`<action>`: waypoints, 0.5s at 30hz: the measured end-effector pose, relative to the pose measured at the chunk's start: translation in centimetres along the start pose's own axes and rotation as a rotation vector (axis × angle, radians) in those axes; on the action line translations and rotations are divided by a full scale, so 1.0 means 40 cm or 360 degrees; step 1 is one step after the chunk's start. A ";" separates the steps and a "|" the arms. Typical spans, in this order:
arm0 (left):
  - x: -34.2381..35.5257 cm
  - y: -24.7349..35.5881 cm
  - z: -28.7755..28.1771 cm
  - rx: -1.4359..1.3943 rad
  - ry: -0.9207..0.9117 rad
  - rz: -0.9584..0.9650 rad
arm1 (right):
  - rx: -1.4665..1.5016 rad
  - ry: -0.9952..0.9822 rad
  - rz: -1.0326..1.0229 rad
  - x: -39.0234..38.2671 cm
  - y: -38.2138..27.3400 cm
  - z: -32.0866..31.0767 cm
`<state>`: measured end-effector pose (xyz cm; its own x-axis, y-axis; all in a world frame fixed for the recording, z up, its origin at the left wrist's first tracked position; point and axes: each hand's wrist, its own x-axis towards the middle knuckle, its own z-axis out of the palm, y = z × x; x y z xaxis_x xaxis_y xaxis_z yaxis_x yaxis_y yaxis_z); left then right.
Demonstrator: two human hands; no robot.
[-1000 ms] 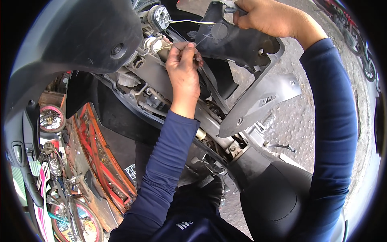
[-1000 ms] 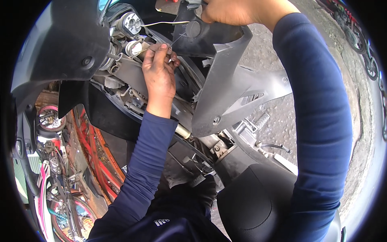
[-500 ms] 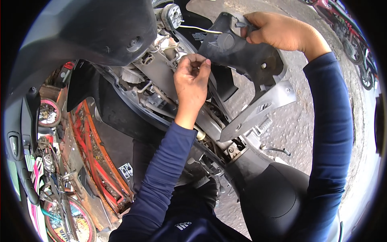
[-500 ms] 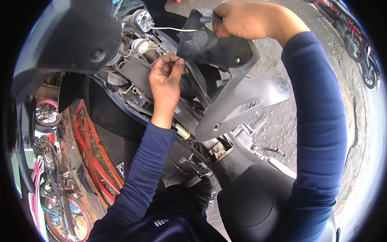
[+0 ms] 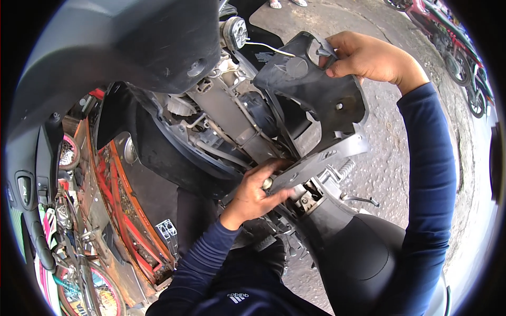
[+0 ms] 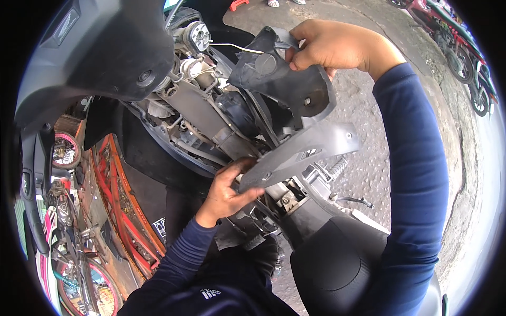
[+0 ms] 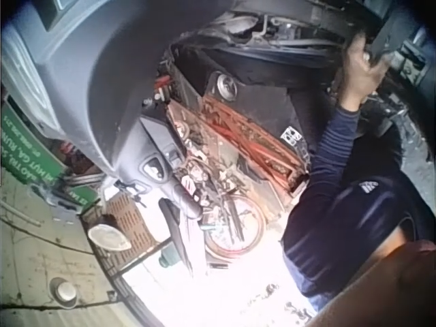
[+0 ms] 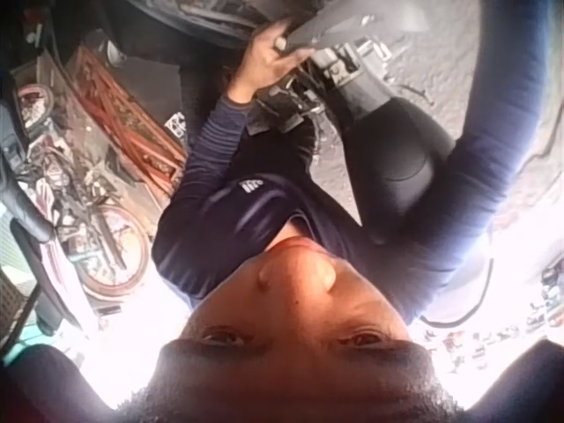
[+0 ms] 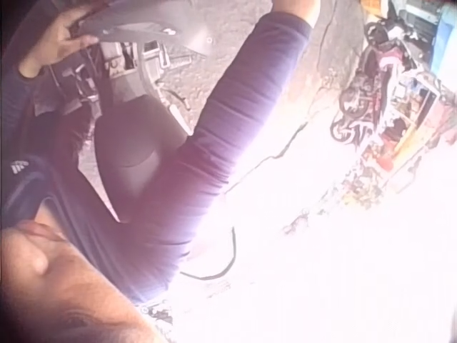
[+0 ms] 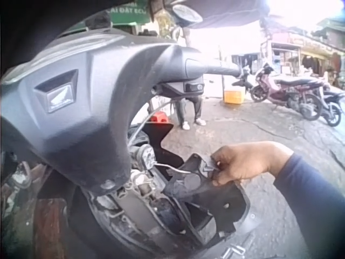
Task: The recorder uses an impact driver and a screwdriver to remove and install plastic fairing panels on a motorcycle.
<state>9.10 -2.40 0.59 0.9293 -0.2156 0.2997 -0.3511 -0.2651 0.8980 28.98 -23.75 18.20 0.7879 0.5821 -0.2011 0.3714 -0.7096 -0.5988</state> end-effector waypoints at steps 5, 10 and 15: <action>0.016 -0.013 0.006 0.0158 0.0351 -0.0121 | 0.0088 -0.0001 -0.0121 0.020 0.020 0.016; 0.011 -0.023 -0.001 0.0240 0.0346 -0.0044 | 0.0061 -0.0061 -0.0073 0.017 0.029 0.008; -0.001 -0.029 -0.007 0.0180 0.0249 0.0012 | -0.0060 0.0119 0.0123 -0.046 -0.007 -0.028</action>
<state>9.48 -1.83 -0.37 0.9298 -0.0715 0.3610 -0.3608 -0.3701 0.8560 27.98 -25.05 19.61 0.8487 0.4949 -0.1864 0.3252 -0.7664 -0.5540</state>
